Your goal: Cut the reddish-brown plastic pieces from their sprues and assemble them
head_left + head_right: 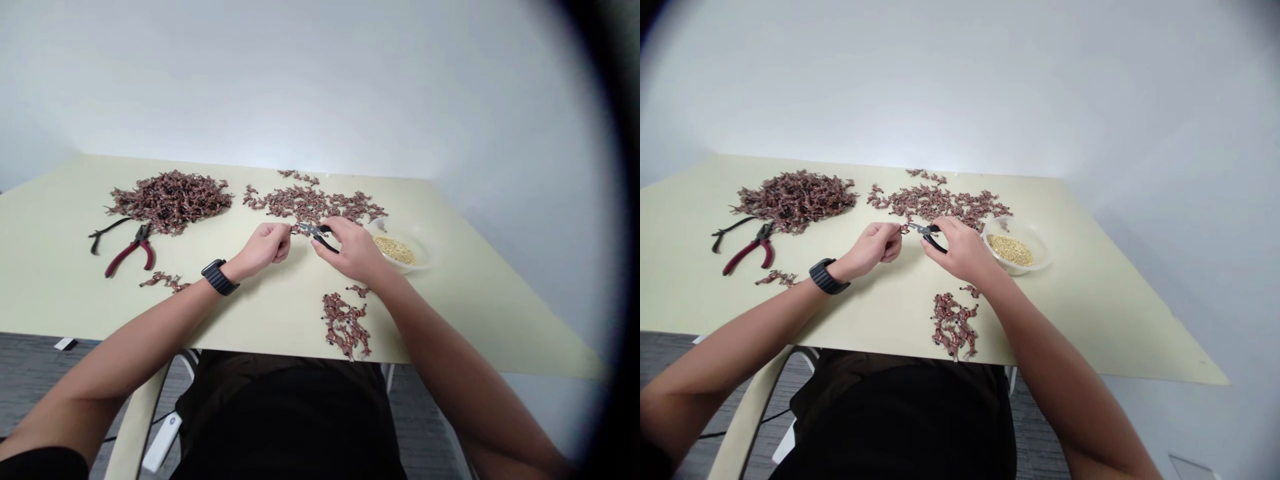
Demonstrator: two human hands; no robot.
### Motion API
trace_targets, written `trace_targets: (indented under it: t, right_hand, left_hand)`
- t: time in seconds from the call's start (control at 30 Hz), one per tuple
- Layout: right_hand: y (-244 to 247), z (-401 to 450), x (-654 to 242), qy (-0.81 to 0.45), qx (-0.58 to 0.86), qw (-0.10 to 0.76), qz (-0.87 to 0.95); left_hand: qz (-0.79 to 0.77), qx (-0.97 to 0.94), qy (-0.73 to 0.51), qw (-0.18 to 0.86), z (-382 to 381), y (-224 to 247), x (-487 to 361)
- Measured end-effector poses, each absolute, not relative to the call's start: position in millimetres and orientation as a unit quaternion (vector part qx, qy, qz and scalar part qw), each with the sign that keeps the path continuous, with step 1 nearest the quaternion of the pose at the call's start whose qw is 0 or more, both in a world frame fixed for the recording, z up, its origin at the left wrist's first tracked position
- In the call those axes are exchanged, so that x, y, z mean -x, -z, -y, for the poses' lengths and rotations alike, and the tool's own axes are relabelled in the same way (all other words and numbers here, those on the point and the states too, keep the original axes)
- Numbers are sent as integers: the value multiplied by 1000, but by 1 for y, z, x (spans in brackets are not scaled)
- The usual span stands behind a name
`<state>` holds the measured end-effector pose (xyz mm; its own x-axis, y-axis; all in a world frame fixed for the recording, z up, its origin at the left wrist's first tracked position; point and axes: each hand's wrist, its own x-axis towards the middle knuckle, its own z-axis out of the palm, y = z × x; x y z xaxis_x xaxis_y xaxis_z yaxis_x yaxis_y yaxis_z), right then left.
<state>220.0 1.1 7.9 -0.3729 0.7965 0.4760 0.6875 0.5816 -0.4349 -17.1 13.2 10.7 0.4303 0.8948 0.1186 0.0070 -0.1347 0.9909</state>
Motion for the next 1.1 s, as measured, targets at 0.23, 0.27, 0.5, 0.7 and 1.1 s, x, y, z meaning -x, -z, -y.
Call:
trace_targets:
  t: [0.23, 0.27, 0.5, 0.7, 1.1]
  right_hand:
    - [-9, 5, -216, -56, 477, 307, 822]
    - [-9, 7, -213, -48, 486, 306, 817]
    - [0, 20, -180, -139, 559, 350, 738]
    - [6, 18, -172, -267, 545, 379, 698]
    - [3, 15, -184, -198, 544, 382, 721]
  left_hand:
    - [-358, -629, -412, 554, -15, -9, 17]
    - [-358, -620, -418, 559, -15, -8, 17]
    - [-436, -677, -461, 373, -5, -1, 7]
    - [-465, -695, -481, 265, -3, 4, 2]
    - [-288, -470, -384, 740, -11, -14, 19]
